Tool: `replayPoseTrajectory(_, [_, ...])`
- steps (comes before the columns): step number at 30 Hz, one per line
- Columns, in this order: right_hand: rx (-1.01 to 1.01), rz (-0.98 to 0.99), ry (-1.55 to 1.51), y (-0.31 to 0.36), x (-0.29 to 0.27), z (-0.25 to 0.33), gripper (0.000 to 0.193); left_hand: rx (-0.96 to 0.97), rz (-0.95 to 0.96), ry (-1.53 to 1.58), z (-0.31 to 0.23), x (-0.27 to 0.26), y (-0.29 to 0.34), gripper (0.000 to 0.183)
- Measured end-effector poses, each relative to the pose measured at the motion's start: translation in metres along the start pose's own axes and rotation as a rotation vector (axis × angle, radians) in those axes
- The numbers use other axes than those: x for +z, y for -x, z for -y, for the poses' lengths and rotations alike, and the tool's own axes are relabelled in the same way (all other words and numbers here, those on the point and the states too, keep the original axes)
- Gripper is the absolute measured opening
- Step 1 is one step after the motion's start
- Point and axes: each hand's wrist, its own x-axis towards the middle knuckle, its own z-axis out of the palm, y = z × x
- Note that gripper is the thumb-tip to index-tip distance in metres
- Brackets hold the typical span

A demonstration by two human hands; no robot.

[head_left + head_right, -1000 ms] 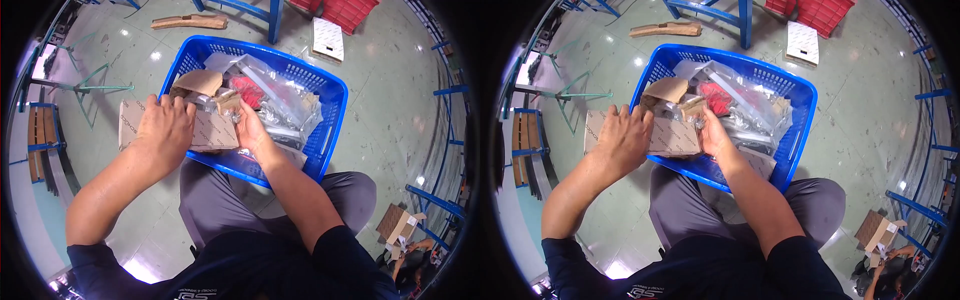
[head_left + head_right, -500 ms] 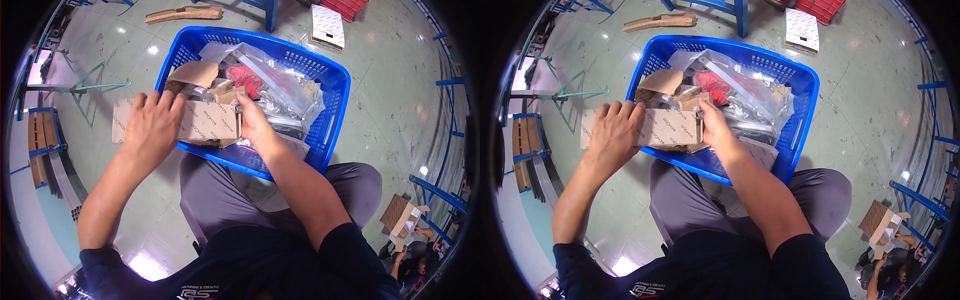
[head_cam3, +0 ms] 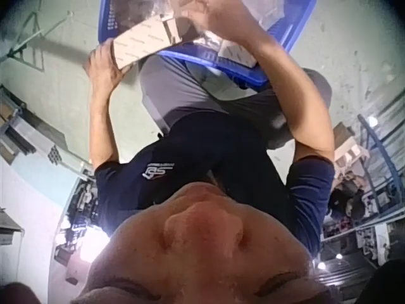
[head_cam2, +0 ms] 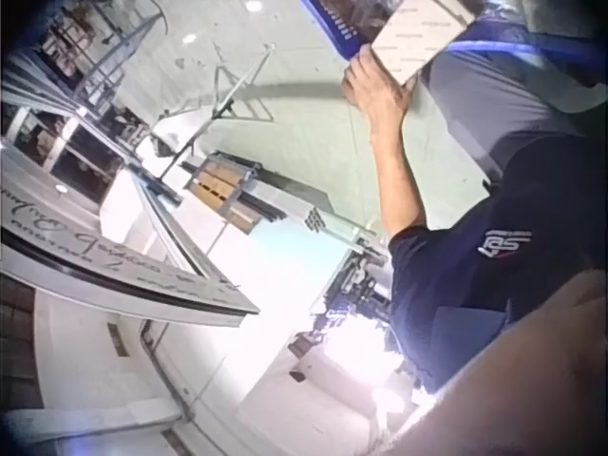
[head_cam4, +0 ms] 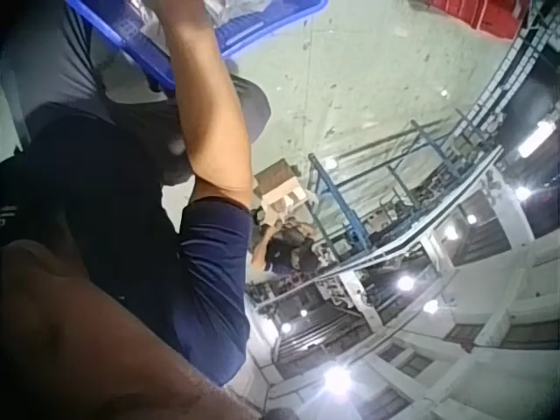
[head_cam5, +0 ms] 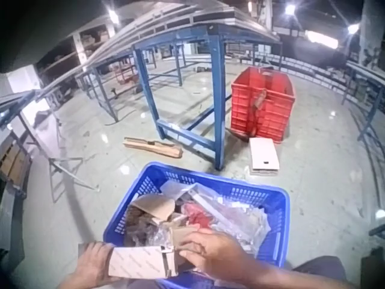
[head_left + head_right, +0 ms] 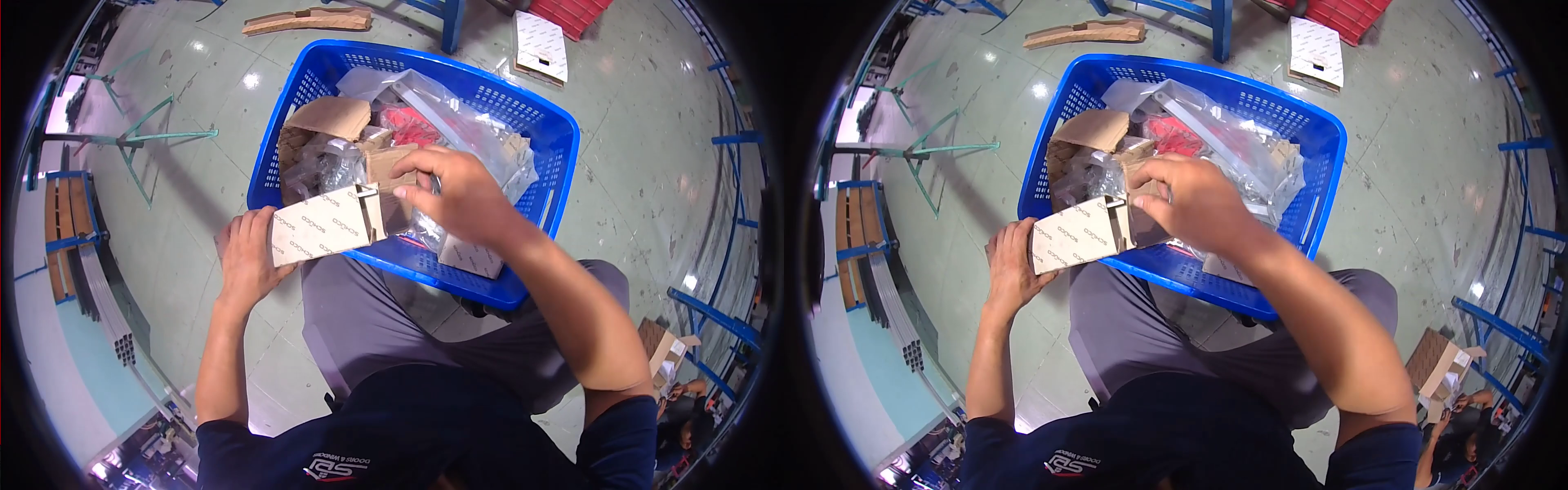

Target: The person sorts metal parts and hardware from a blue basket and cardboard boxes onto a white sheet, inspecting them with a vernier caliper.

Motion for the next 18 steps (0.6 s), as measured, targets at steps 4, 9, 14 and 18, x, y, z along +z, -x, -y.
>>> replayPoseTrajectory(4, [-0.163, -0.147, 0.147, 0.012, 0.026, -0.012, 0.025, 0.054, 0.022, -0.001, -0.015, -0.009, -0.002, 0.102])
replayPoseTrajectory(9, [-0.192, -0.023, 0.329, 0.01, 0.032, -0.008, 0.022, 0.082, 0.026, -0.011, -0.028, -0.016, 0.005, 0.101])
replayPoseTrajectory(14, [-0.277, -0.054, 0.691, 0.007, 0.004, -0.013, 0.027, -0.018, 0.154, 0.148, -0.013, -0.014, 0.015, 0.102])
replayPoseTrajectory(18, [-0.298, -0.074, 0.499, 0.0, -0.031, -0.005, 0.03, -0.023, 0.09, 0.179, 0.005, -0.012, 0.028, 0.102])
